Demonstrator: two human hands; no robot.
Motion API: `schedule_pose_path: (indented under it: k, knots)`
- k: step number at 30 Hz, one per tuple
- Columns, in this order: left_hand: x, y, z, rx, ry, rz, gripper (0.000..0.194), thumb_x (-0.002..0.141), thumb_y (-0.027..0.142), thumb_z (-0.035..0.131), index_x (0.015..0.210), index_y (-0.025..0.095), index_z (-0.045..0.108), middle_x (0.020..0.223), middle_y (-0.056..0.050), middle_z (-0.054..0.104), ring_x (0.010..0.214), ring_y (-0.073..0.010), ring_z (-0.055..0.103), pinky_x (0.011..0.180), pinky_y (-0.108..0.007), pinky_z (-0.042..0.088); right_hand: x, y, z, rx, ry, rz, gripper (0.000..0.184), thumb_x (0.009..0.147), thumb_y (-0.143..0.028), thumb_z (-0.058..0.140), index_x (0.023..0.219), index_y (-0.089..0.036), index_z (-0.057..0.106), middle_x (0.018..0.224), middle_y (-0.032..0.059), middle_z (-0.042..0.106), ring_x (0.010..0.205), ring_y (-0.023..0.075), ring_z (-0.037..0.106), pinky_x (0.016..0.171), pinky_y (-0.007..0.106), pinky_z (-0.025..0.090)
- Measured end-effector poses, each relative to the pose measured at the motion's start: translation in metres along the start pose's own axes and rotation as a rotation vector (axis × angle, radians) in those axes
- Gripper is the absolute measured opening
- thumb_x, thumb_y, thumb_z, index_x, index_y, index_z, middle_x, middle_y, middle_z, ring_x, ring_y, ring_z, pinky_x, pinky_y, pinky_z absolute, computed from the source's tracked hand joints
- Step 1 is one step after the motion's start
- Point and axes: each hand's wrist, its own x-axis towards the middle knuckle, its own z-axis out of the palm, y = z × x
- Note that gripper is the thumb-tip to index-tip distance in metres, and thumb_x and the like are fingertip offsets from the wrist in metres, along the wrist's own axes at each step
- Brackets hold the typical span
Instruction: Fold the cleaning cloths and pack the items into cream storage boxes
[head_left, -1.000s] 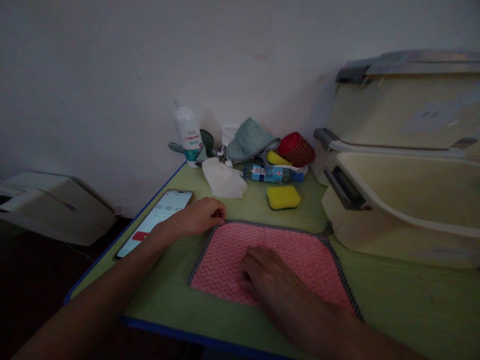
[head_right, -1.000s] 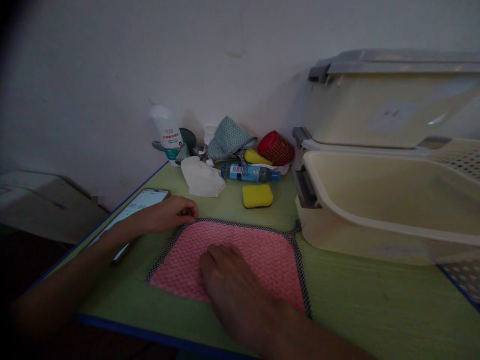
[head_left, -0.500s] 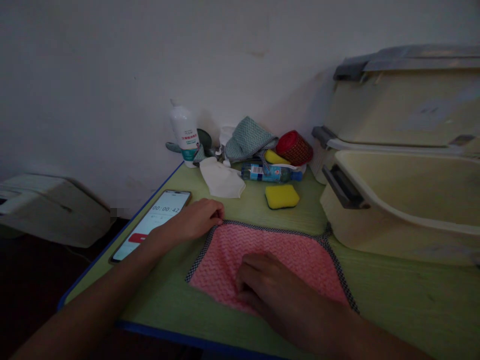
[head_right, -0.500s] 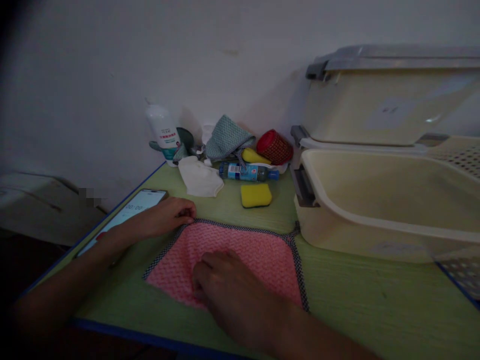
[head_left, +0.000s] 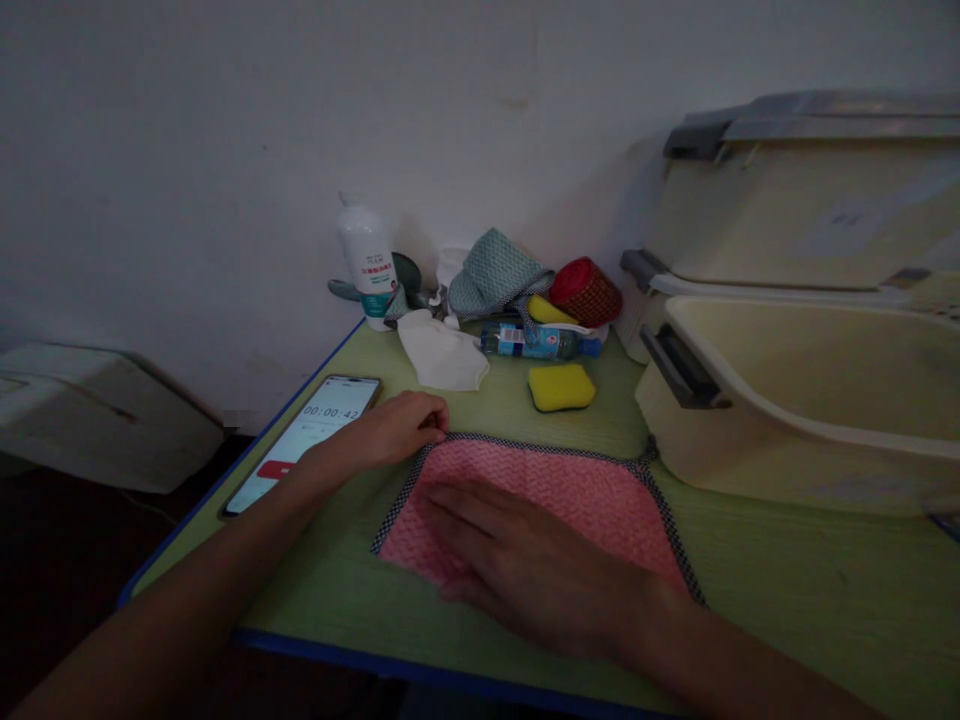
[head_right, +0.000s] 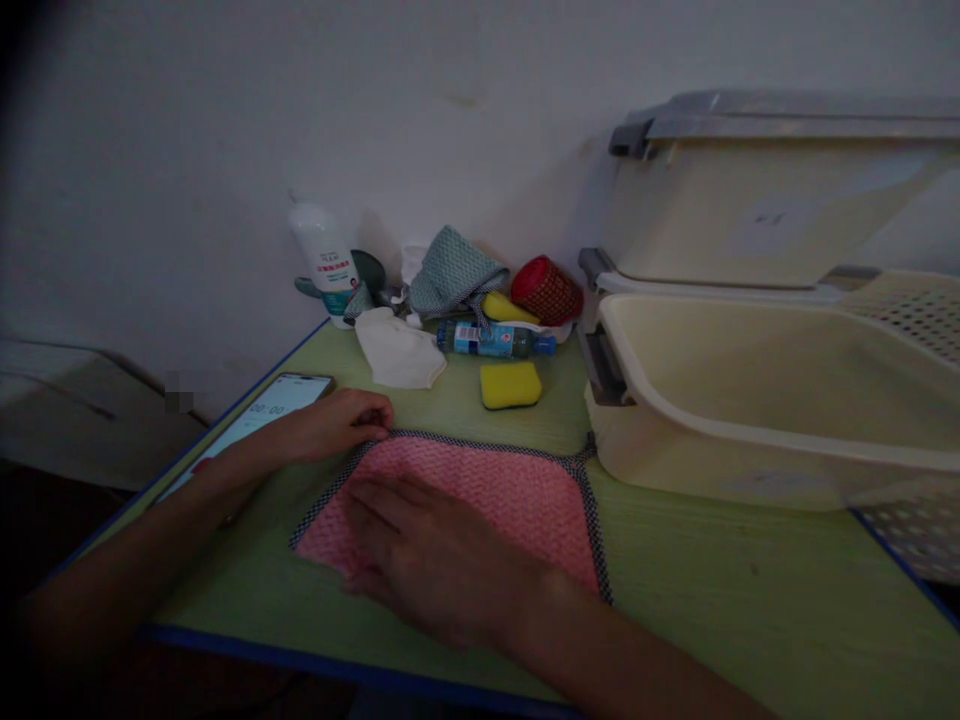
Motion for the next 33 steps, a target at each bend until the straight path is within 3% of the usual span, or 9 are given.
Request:
schedule_pose_path:
  k: [4,11,15,19,22,26,29,33]
  knots:
    - [0.001,-0.001,0.000,0.001,0.001,0.000,0.007,0.074,0.018,0.050,0.070,0.016,0.056,0.066,0.000,0.058,0.063,-0.0152,0.053,0.058,-0.024,0.038,0.000,0.001,0.002,0.043,-0.084,-0.013,0.074,0.087,-0.053,0.042,0.137,0.000,0.029,0.145,0.0190,0.027,0.136,0.0235,0.019,0.111,0.035,0.018]
    - [0.001,0.003,-0.001,0.002,0.006,-0.005,0.006,0.073,0.017,0.051,0.071,0.015,0.056,0.068,-0.001,0.059,0.063,-0.0147,0.053,0.059,-0.023,0.039,0.000,0.000,-0.001,0.058,-0.169,-0.034,0.068,0.086,-0.053,0.043,0.141,-0.016,0.026,0.148,0.0108,0.025,0.137,0.0254,0.013,0.110,0.050,0.006]
    - [0.001,0.005,-0.002,0.005,0.004,-0.012,0.006,0.074,0.016,0.051,0.072,0.014,0.057,0.068,-0.001,0.059,0.063,-0.0143,0.053,0.059,-0.023,0.039,0.002,-0.003,-0.003,0.083,-0.188,-0.058,0.060,0.086,-0.053,0.043,0.138,-0.024,0.033,0.147,0.0109,0.026,0.136,0.0305,0.017,0.106,0.060,0.005]
    - [0.001,0.004,-0.002,0.005,0.008,-0.006,0.007,0.074,0.016,0.051,0.072,0.015,0.057,0.069,-0.001,0.060,0.063,-0.0143,0.054,0.059,-0.023,0.040,0.004,-0.006,-0.005,0.153,-0.188,-0.058,0.056,0.088,-0.049,0.043,0.137,-0.026,0.034,0.146,0.0028,0.032,0.132,0.0310,0.026,0.104,0.063,0.000]
    - [0.002,0.001,-0.001,0.005,0.012,0.005,0.006,0.074,0.016,0.051,0.073,0.015,0.057,0.069,-0.001,0.060,0.063,-0.0144,0.054,0.059,-0.023,0.039,0.004,-0.007,-0.006,0.201,-0.191,-0.076,0.058,0.087,-0.048,0.045,0.139,-0.024,0.031,0.144,0.0004,0.035,0.133,0.0290,0.025,0.106,0.061,-0.003]
    - [0.002,0.000,0.001,0.016,0.015,0.016,0.007,0.074,0.018,0.051,0.072,0.016,0.056,0.068,0.000,0.060,0.063,-0.0145,0.054,0.059,-0.023,0.039,0.003,-0.007,-0.007,0.163,-0.182,-0.131,0.057,0.088,-0.046,0.045,0.138,-0.021,0.033,0.145,0.0002,0.034,0.134,0.0260,0.023,0.109,0.053,0.000]
    - [0.001,0.000,0.002,0.038,0.025,0.019,0.008,0.075,0.018,0.049,0.071,0.016,0.056,0.067,0.000,0.059,0.064,-0.0150,0.054,0.059,-0.024,0.039,0.003,-0.007,-0.005,0.112,-0.125,-0.159,0.058,0.088,-0.048,0.044,0.136,-0.018,0.036,0.142,0.0034,0.039,0.132,0.0240,0.029,0.111,0.046,0.011]
    - [-0.002,0.001,0.002,0.088,0.054,0.018,0.008,0.077,0.017,0.048,0.072,0.017,0.055,0.069,-0.001,0.059,0.067,-0.0166,0.054,0.060,-0.025,0.040,0.005,-0.004,0.003,-0.036,0.078,0.049,0.039,0.091,-0.032,0.042,0.119,-0.008,0.053,0.124,0.0119,0.057,0.116,0.0212,0.049,0.104,0.035,0.032]
